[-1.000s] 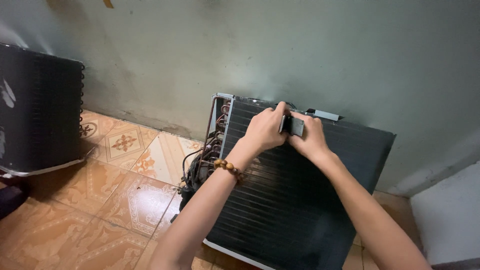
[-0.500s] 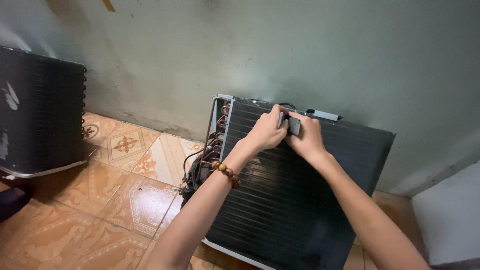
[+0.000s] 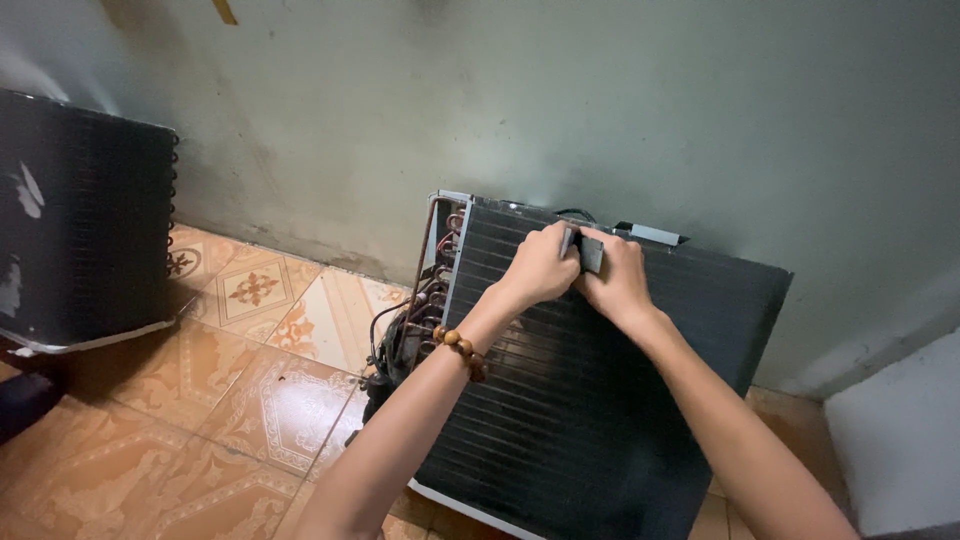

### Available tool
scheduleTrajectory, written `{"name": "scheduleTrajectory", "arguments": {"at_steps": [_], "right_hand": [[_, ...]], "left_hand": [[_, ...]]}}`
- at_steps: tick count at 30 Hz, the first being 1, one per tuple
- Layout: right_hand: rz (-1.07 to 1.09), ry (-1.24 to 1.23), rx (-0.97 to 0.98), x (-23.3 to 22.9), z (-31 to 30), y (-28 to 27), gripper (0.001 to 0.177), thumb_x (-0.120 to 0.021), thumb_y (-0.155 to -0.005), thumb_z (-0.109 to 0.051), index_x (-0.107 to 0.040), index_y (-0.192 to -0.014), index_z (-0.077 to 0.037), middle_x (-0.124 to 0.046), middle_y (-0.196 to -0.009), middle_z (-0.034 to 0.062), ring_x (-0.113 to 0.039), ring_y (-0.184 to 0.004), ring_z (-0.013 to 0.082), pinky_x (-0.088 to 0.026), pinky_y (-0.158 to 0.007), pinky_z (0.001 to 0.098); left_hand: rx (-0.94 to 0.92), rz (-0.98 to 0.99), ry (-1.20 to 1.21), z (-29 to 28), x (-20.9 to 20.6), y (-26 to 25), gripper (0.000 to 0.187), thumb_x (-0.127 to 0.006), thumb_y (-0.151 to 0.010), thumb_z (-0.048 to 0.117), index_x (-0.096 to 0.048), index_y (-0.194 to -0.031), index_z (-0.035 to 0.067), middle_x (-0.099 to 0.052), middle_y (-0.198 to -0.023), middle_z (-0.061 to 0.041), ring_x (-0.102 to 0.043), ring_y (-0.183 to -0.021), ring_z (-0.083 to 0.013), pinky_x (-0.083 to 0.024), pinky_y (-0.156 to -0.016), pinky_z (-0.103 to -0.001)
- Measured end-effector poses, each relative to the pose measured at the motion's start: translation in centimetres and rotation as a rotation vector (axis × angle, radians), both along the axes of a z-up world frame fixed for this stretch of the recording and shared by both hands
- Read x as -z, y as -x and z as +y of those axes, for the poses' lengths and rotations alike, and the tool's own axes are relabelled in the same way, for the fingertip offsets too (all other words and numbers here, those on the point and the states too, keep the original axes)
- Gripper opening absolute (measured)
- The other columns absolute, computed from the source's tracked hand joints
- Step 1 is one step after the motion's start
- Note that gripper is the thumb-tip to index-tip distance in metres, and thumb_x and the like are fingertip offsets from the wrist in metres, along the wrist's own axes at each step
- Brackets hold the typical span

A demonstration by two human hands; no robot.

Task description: Straightening the bent aluminum fins of an air conditioner condenser using two small metal plates.

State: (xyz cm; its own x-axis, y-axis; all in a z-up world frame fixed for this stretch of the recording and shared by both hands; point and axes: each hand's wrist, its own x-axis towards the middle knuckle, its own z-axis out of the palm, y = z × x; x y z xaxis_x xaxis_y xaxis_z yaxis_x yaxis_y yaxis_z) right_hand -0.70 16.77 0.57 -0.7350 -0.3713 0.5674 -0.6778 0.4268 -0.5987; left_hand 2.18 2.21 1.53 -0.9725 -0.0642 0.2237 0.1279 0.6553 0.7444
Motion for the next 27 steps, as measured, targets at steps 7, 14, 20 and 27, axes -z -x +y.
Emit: {"name": "scheduleTrajectory", "arguments": {"at_steps": [7,14,20,27], "right_hand": [[0.007,-0.043,0.013,-0.5,-0.1,-0.6,0.062,-0.067,-0.058,-0.016,-0.077,-0.119,-0.020,-0.076,-0.089,0.0137,-0.070,-0.090,0.0448,-0.052,-0.072,0.0542],[0.034,-0.001,-0.021,-0.1,0.2,-0.2,0.062,-0.067,-0.060,-0.007,-0.078,-0.121,-0.012,-0.077,-0.091,0.0181,-0.069,-0.093,0.0485,-0.055,-0.078,0.0502],[-0.080,0.102,-0.004,0.2,0.9,-0.1,0.054,-0.072,-0.065,-0.003,-0.079,-0.118,-0.011,-0.076,-0.096,0.0205,-0.069,-0.102,0.0468,-0.055,-0.081,0.0436],[-0.133,0.134,0.063,-0.5,0.4,-1.5,0.053,-0.073,-0.068,-0.003,-0.078,-0.119,-0.016,-0.077,-0.099,0.0173,-0.070,-0.104,0.0412,-0.055,-0.085,0.0438]], "left_hand": [[0.024,-0.024,-0.095,0.3,-2.0,-2.3,0.051,-0.052,-0.090,0.022,-0.061,-0.136,0.001,-0.071,-0.107,-0.032,-0.068,-0.108,-0.0515,-0.055,-0.087,-0.061],[0.025,-0.011,-0.223,-0.2,-1.8,-2.6,0.037,-0.055,-0.086,0.020,-0.072,-0.112,-0.001,-0.071,-0.087,-0.028,-0.071,-0.090,-0.0460,-0.053,-0.079,-0.057],[0.013,-0.012,-0.283,-0.5,-1.8,-2.1,0.030,-0.059,-0.083,0.019,-0.074,-0.098,-0.002,-0.069,-0.080,-0.025,-0.069,-0.082,-0.0404,-0.052,-0.076,-0.051],[0.052,-0.030,-0.288,-0.2,-1.7,-2.4,0.037,-0.058,-0.087,0.018,-0.072,-0.116,-0.001,-0.073,-0.090,-0.027,-0.071,-0.094,-0.0430,-0.052,-0.079,-0.055]]}}
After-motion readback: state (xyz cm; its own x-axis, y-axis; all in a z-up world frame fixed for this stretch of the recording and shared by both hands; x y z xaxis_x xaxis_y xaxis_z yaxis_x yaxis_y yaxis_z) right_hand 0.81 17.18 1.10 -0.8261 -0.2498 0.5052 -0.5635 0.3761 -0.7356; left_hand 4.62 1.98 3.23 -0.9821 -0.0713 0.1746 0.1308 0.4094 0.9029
